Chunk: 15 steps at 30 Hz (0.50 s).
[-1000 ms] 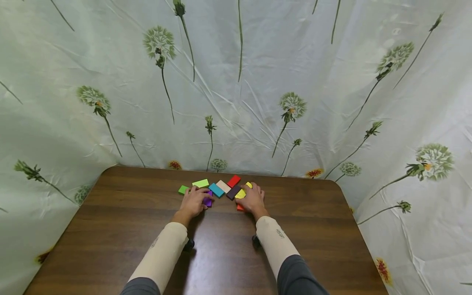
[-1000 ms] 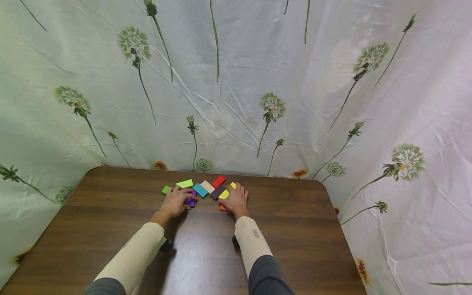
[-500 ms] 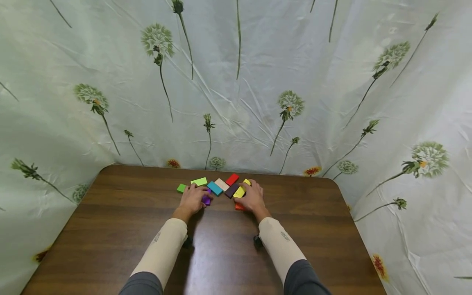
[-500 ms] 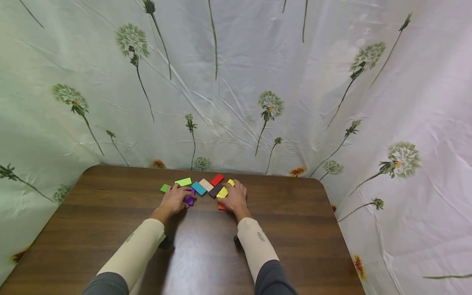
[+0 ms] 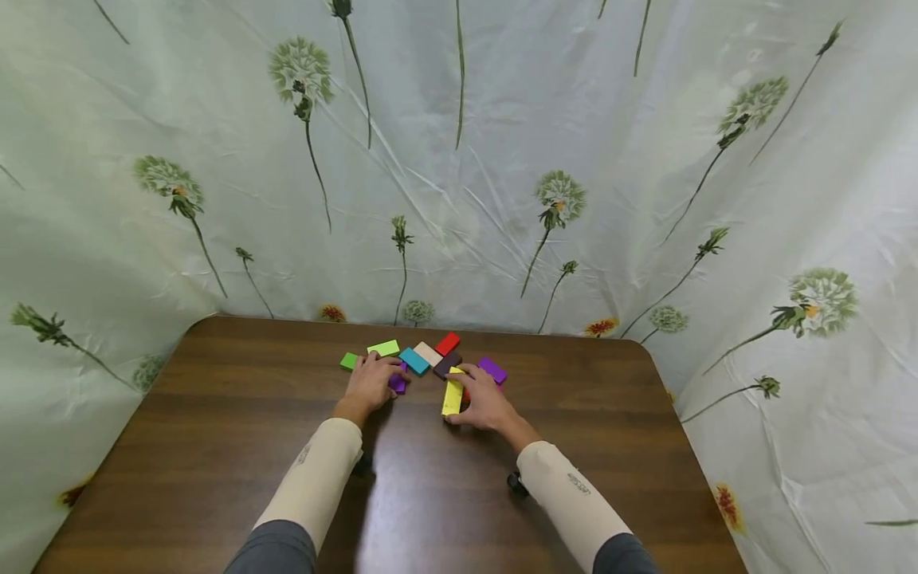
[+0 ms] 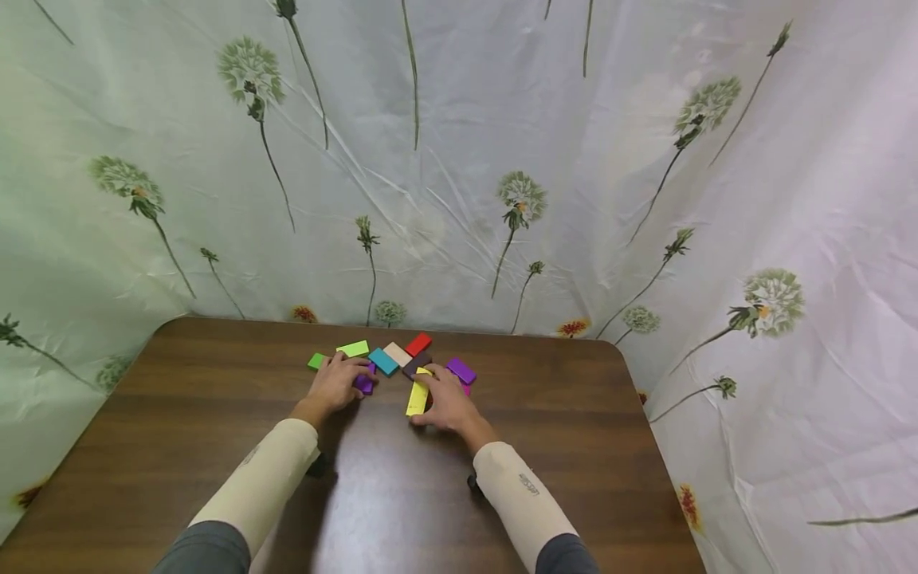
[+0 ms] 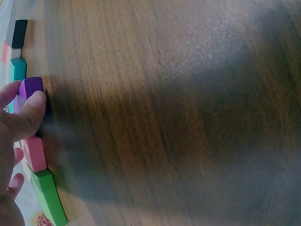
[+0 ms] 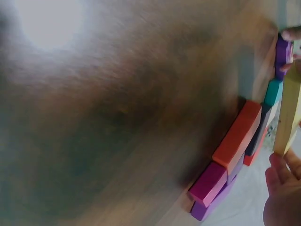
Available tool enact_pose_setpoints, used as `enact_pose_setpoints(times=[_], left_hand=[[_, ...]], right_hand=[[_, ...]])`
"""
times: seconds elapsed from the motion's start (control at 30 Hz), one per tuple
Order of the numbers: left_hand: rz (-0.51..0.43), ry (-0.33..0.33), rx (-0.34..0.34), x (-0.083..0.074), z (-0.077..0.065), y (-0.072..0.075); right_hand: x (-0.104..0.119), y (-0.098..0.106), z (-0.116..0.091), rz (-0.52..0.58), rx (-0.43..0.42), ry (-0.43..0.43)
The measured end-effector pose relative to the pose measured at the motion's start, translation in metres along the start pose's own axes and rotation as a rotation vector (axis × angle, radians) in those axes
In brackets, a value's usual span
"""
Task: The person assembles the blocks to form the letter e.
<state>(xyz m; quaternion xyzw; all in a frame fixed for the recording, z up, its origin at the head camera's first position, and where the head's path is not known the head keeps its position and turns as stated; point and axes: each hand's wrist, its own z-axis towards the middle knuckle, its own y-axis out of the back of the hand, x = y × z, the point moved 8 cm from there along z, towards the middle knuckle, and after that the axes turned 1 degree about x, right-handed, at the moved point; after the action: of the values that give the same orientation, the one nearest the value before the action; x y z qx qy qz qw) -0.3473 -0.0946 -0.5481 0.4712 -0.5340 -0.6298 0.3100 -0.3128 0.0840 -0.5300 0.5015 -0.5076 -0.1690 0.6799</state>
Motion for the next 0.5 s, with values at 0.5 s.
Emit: enact_pose_setpoints(times=[0.5], left_hand=[[0.026,-0.003,0.006,-0.002,0.002,-0.001]], right_hand=[[0.023,-0.036,-0.036,-0.046,0.095,0.037]])
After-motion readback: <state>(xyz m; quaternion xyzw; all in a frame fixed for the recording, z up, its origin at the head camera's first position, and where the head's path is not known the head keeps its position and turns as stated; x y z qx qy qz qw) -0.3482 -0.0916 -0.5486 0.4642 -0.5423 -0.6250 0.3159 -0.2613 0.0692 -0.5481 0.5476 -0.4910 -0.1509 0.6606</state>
